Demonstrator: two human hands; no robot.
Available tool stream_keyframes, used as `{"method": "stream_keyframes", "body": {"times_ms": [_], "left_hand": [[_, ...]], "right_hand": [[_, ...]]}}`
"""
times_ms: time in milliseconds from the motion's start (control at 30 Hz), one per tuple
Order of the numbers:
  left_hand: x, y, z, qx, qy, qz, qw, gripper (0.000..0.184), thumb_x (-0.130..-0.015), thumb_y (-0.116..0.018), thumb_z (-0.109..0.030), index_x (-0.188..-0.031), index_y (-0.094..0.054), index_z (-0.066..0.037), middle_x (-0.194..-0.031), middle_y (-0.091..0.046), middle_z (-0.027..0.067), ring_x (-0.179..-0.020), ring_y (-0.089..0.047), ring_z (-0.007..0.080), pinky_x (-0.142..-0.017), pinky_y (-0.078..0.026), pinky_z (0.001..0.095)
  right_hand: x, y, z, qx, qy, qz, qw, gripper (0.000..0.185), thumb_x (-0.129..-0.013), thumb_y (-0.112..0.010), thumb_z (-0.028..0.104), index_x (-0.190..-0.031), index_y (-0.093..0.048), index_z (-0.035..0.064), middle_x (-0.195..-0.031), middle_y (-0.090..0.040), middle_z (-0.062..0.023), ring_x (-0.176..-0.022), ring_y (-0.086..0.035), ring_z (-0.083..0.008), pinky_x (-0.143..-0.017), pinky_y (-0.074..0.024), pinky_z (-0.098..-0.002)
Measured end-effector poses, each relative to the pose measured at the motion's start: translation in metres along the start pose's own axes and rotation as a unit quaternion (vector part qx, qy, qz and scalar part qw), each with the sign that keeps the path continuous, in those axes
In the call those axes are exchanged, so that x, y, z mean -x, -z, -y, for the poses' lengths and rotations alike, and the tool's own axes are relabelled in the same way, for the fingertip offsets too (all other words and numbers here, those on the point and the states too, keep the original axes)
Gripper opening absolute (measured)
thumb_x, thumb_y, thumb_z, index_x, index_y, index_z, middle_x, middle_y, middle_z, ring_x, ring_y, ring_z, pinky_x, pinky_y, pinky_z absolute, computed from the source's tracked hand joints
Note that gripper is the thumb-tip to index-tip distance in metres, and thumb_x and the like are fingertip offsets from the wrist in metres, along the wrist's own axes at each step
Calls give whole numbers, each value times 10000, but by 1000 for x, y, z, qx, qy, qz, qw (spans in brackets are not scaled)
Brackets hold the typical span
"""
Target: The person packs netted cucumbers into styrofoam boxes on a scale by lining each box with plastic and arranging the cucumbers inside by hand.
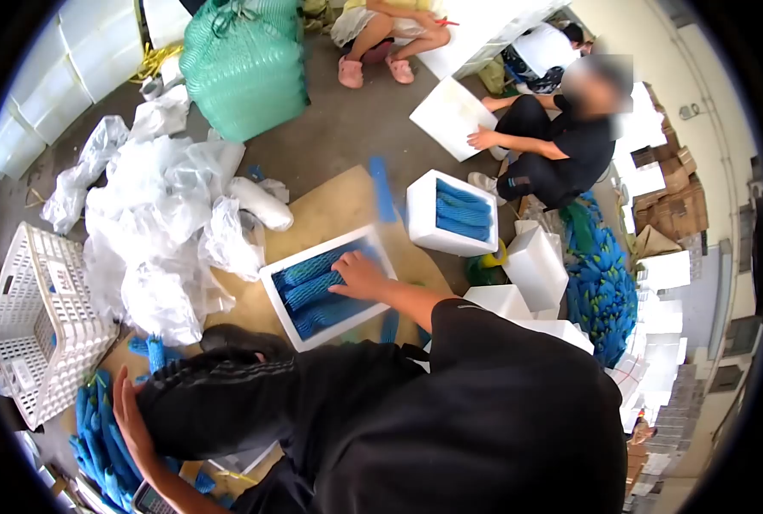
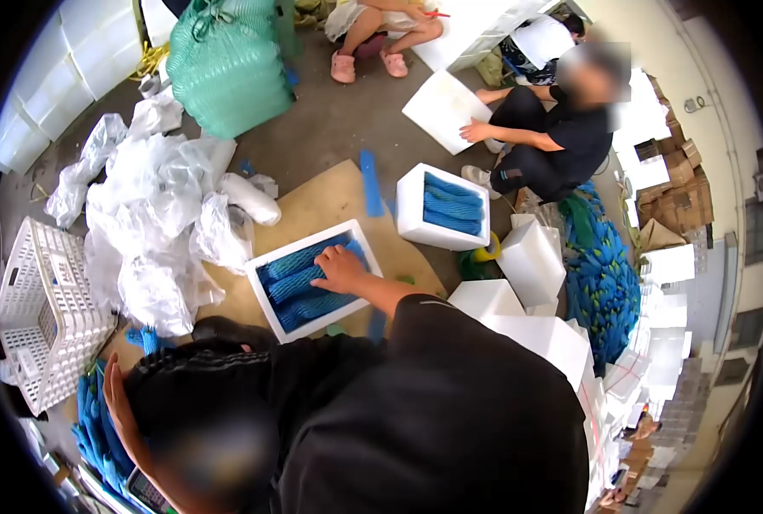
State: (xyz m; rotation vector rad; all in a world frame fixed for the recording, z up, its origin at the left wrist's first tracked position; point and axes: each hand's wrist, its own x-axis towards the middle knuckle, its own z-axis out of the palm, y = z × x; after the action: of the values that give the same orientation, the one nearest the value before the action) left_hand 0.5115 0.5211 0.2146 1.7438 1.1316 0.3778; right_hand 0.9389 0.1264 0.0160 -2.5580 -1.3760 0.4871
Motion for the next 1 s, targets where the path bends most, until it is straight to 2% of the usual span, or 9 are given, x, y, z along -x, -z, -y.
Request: {"method": "stream_keyframes", "body": {"times_ms": [67,233,367,400,533,733,833,900,1000], "left_hand": [[-1,3,8,22,-5,2,1000,499,-1092,-517,-317,-1472,-571,2,-1322,-667,110,-1028,-636,193,-1009,-457,327],[3,3,4,13,6,3,1000,508,-1089,-522,-325,-1474,-571,3,-1323,-668,124,-1040,-641,193,-1009,-458,325],[0,4,5,15,14,0,1000,522,-1083,-532,-342,-1474,-571,1,-1299,-678,132,-1030,-641,191,-1001,-461,324],[-1,4,5,12,16,5,1000,523,-1082,-533,-343,-1473,-573,1,-1286,-682,131,-1023,-640,190,-998,-462,324],[-2,4,2,6,7,7,1000,518,-1080,-534,-343,-1463,-580,2,-1242,-696,129,-996,-639,185,-989,-465,323],[-10,2,1,3,-3,21,1000,518,-1083,-527,-347,-1462,-578,3,-1202,-692,127,-969,-626,180,-955,-472,322],[-14,-1,3,0,-10,18,1000,523,-1085,-524,-350,-1463,-575,7,-1201,-688,124,-954,-618,181,-940,-475,325],[-16,0,6,-1,-8,25,1000,523,-1086,-522,-350,-1462,-574,10,-1203,-686,123,-943,-613,182,-934,-476,326],[-17,-2,8,10,-23,13,1000,520,-1086,-523,-343,-1461,-573,14,-1194,-686,124,-936,-611,181,-924,-478,326]], "right_hand": [[-7,-7,-13,-18,-13,35,999,574,-867,-766,535,-1213,-657,90,-1205,-598,-176,-1173,-538,-393,-1013,-476,-489],[-34,5,-10,-8,-55,163,985,623,-863,-744,596,-1195,-672,74,-1233,-614,-205,-1201,-554,-393,-1002,-485,-493],[-32,22,24,100,-55,150,982,544,-846,-765,517,-1159,-692,78,-1192,-660,-169,-1182,-590,-354,-990,-481,-499],[-28,23,32,126,-44,104,986,477,-827,-776,443,-1139,-698,91,-1166,-672,-139,-1161,-604,-337,-1010,-464,-495],[-20,19,56,7,64,-88,994,314,-795,-750,310,-1042,-699,121,-1029,-668,-102,-1076,-626,-323,-987,-454,-490],[-35,63,136,-263,45,6,964,263,-944,-689,247,-1117,-681,48,-1065,-734,-125,-973,-696,-336,-881,-535,-438],[-42,91,180,-347,85,-11,934,237,-960,-675,213,-1106,-673,26,-1064,-730,-134,-981,-700,-334,-843,-545,-418],[-45,103,209,-360,149,-76,918,213,-952,-682,214,-1056,-673,28,-981,-711,-142,-937,-685,-345,-824,-535,-444],[-39,118,245,-387,210,-68,895,237,-930,-696,203,-1091,-655,34,-1068,-675,-160,-1031,-637,-366,-922,-494,-453]]}}
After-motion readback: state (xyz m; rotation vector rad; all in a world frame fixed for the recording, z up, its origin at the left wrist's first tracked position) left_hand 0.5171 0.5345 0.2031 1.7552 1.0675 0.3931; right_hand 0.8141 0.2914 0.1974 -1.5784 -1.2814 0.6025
